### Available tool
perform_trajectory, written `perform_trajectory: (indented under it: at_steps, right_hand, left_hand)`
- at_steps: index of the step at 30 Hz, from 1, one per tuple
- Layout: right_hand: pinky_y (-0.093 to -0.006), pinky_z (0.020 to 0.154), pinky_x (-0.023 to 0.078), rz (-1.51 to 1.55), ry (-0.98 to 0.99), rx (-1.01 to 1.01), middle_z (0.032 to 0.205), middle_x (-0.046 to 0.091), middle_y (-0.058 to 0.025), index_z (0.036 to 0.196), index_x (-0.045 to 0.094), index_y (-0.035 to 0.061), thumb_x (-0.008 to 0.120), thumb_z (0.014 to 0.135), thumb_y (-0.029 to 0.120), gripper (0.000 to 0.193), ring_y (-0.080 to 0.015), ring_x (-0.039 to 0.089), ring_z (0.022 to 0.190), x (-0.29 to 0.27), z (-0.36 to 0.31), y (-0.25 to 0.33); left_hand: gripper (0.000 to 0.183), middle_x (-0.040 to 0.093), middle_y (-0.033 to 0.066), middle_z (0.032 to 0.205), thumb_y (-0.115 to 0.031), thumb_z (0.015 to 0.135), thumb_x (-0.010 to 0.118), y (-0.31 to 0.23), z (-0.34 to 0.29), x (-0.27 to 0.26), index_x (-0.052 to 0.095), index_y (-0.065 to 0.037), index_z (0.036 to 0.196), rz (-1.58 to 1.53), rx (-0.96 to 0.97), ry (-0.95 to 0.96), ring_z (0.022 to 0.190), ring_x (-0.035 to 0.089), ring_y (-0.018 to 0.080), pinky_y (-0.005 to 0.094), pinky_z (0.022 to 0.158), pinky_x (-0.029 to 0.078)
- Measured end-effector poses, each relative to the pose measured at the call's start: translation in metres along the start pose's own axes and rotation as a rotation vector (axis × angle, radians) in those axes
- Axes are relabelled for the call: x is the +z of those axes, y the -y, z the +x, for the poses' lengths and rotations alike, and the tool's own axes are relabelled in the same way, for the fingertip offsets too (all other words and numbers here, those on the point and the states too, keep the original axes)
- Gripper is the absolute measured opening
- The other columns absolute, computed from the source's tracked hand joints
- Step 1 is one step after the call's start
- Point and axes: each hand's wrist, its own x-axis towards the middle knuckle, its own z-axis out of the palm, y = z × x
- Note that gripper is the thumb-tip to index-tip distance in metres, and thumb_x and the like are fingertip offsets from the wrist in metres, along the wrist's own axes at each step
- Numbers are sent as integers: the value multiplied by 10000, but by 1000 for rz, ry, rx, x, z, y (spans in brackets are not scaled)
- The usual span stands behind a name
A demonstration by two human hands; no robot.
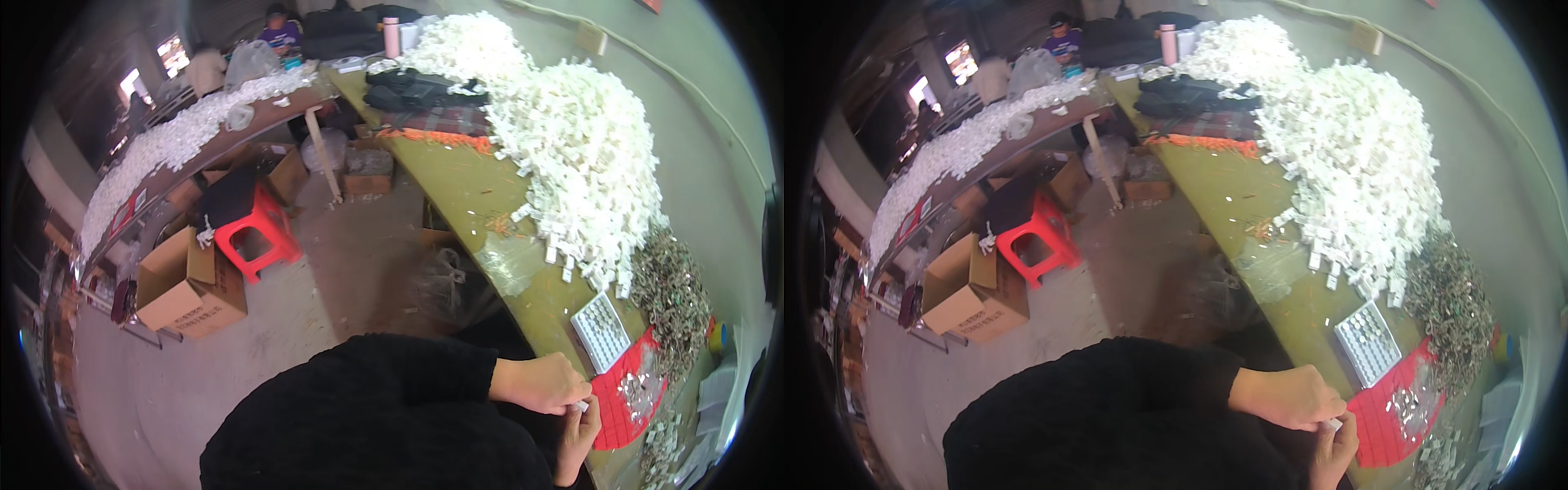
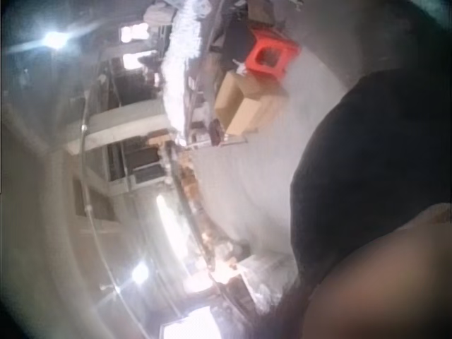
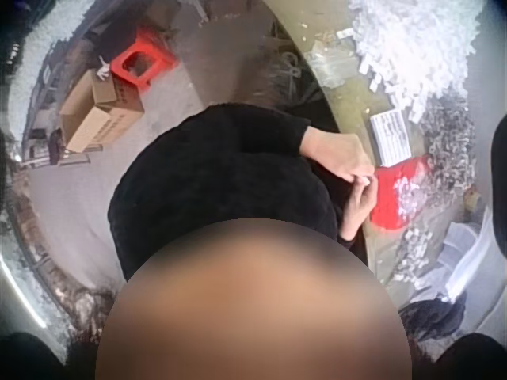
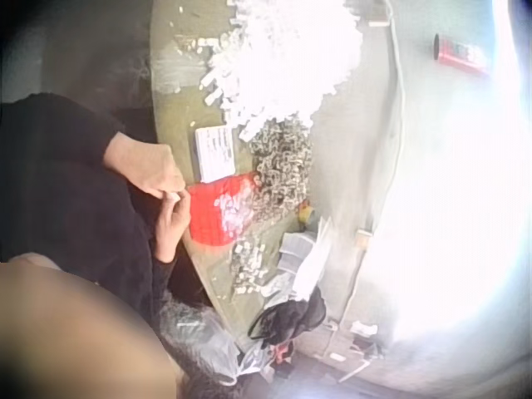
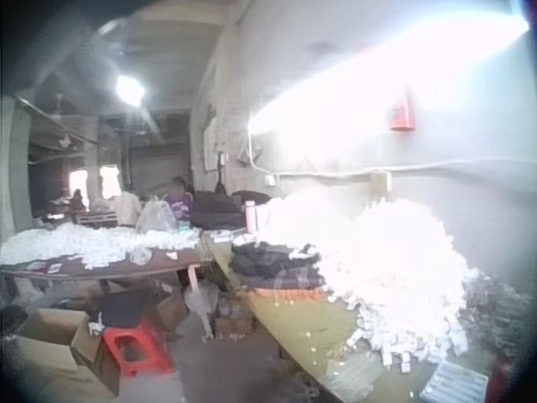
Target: The person repeatedly picks small white plastic housings and metal pins from a tray, inserts the pins into the housings, and places the assembled units on a red cloth. The person handles each unit one at a time, using both hands to align and press the parts together.
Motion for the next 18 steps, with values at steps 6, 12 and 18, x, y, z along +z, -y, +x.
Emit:
perform_trajectory:
  at_steps: [6, 12, 18]
  right_hand:
    - [-198, 713, 436, -44, 8, 7, 889, 607, -22, 990, 573, -19, 639, 946, 35, 96, -55, 535, 780, 10, -8, 9]
    - [-218, 587, 427, -423, -25, -186, 798, 617, -30, 948, 596, -2, 679, 865, -46, 125, -56, 552, 691, 6, -21, 18]
    - [-331, 605, 492, -577, 94, -618, 825, 650, -117, 979, 589, 34, 735, 760, -78, 285, -260, 635, 687, 13, -16, 26]
  left_hand:
    - [225, 613, 125, 709, -194, 793, 717, 2, -28, -2, 596, -29, 888, -215, 12, -59, 636, 624, 318, 415, 562, 478]
    - [141, 548, 11, 616, -123, 858, 674, 7, -37, -1, 613, 4, 864, -1263, -559, 173, 438, 482, 58, 235, 379, 336]
    - [130, 533, 21, 597, -105, 825, 669, 8, -38, -6, 610, 6, 858, -1107, -511, 252, 445, 484, 74, 245, 391, 356]
